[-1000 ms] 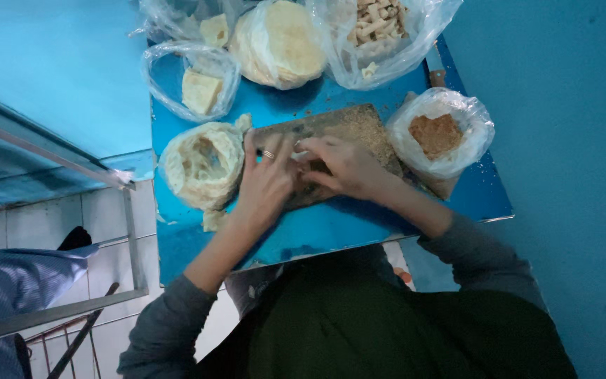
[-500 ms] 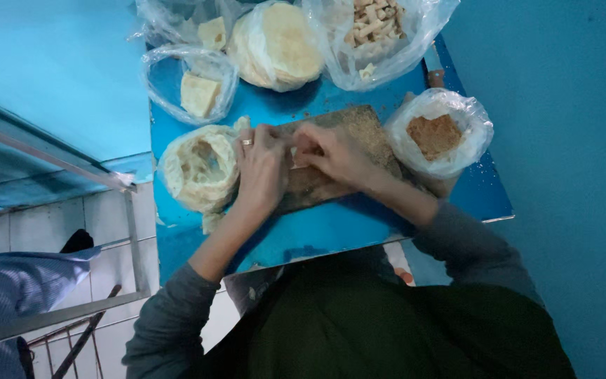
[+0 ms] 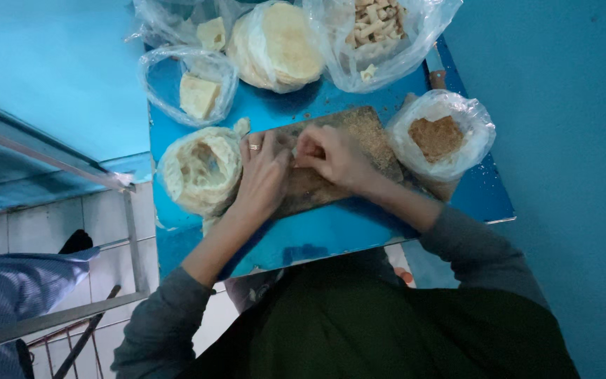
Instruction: The person sits at a small blue table and tears thin square pastry sheets into smaller pieces by hand over a wooden cutting board, occasionally folding or pressing the pieces, and drops the finished pieces into a plastic bag beside the board. They repeat this cycle continuously, taking new sheets from a stack on the table.
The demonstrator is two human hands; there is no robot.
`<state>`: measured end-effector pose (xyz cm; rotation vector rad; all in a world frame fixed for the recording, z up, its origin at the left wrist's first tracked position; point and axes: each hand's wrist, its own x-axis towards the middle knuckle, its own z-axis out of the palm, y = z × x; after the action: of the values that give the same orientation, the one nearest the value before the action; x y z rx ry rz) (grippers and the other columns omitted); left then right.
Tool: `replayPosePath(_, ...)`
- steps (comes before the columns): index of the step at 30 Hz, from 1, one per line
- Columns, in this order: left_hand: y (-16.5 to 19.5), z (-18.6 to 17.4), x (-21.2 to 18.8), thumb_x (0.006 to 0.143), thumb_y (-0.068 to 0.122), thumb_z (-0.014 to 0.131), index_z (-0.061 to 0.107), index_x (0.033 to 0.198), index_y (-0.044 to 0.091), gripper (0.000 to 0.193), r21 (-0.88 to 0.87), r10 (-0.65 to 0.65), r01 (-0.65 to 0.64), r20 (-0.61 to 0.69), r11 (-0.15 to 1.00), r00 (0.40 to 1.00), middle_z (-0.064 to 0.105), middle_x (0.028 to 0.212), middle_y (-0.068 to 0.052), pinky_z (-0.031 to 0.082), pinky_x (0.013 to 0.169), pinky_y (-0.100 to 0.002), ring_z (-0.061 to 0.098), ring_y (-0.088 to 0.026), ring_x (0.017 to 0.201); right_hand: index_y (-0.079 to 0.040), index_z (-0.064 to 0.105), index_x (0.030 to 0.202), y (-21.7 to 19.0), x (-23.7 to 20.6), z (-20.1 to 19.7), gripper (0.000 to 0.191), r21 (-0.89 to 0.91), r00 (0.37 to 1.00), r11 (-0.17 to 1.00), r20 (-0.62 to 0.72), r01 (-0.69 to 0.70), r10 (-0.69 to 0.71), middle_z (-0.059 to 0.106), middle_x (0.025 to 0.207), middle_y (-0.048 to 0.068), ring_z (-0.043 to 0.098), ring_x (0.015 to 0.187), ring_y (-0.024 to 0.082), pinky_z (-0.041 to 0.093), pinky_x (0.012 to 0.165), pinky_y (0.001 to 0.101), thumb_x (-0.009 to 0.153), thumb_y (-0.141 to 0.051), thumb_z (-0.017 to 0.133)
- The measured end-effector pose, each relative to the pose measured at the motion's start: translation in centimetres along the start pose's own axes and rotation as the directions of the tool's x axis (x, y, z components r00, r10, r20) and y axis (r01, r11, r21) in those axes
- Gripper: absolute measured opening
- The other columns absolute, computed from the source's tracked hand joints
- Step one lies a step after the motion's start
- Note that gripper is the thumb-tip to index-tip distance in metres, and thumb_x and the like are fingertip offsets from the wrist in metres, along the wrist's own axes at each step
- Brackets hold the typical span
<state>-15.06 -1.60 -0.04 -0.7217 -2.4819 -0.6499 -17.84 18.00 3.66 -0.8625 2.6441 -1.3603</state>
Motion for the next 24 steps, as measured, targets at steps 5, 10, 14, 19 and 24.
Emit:
replayPosePath(5,0.1,0.6,0.3,0.077,0.006,0.073,0.073,0.088,0.001,0.012,-0.092,-0.114,0.108,-0.058,0.990,0.992,0.056,0.114,-0.021,0.039,0.096,-0.053,0.049,-0.042,0.111,-0.008,0.061,0.109,-0.3,-0.4,0.3,0.023,-0.038,0.992,0.994,-0.077,0.099,-0.101,0.073,0.091,0.009,0.072,0.087,0.027,0.054,0.077,0.0372,0.091,-0.012,0.074)
replayPosePath(10,0.1,0.1,0.7,0.067,0.003,0.076,0.075,0.088,0.003,0.021,-0.214,-0.194,0.176,-0.068,0.961,0.979,0.061,0.108,-0.018,0.041,0.094,-0.049,0.052,-0.041,0.107,-0.007,0.061,0.112,-0.2,-2.1,1.5,0.023,-0.278,0.940,0.922,-0.135,0.269,-0.315,0.071,0.097,0.013,0.070,0.091,0.032,0.054,0.076,0.0395,0.093,-0.011,0.073)
replayPosePath(14,0.2,-0.9,0.4,0.073,0.002,0.073,0.074,0.087,0.003,0.014,-0.135,-0.102,0.085,-0.119,0.987,0.988,0.060,0.126,-0.022,0.040,0.099,-0.050,0.050,-0.043,0.115,-0.009,0.062,0.104,0.5,-0.9,1.3,0.019,-0.238,0.969,0.950,-0.094,0.201,-0.228,0.072,0.089,0.010,0.071,0.085,0.029,0.053,0.077,0.0391,0.092,-0.011,0.076)
replayPosePath(19,0.1,-1.3,0.1,0.077,0.009,0.070,0.073,0.086,0.006,0.009,-0.073,0.037,-0.046,-0.116,0.996,0.993,0.058,0.130,-0.020,0.036,0.103,-0.053,0.050,-0.041,0.118,-0.008,0.061,0.105,0.5,0.3,0.1,0.019,0.151,0.998,0.987,0.028,-0.058,0.054,0.075,0.090,0.007,0.075,0.084,0.024,0.057,0.074,0.0341,0.091,-0.013,0.073)
replayPosePath(24,-0.2,-0.3,0.6,0.084,0.009,0.067,0.074,0.108,0.007,0.025,-0.063,-0.054,0.050,-0.057,0.997,0.997,0.057,0.125,-0.017,0.037,0.103,-0.053,0.048,-0.041,0.117,-0.010,0.064,0.108,-0.3,-1.4,0.8,0.019,-0.168,0.981,0.971,-0.070,0.169,-0.183,0.074,0.093,0.007,0.073,0.087,0.025,0.055,0.076,0.0381,0.091,-0.014,0.073)
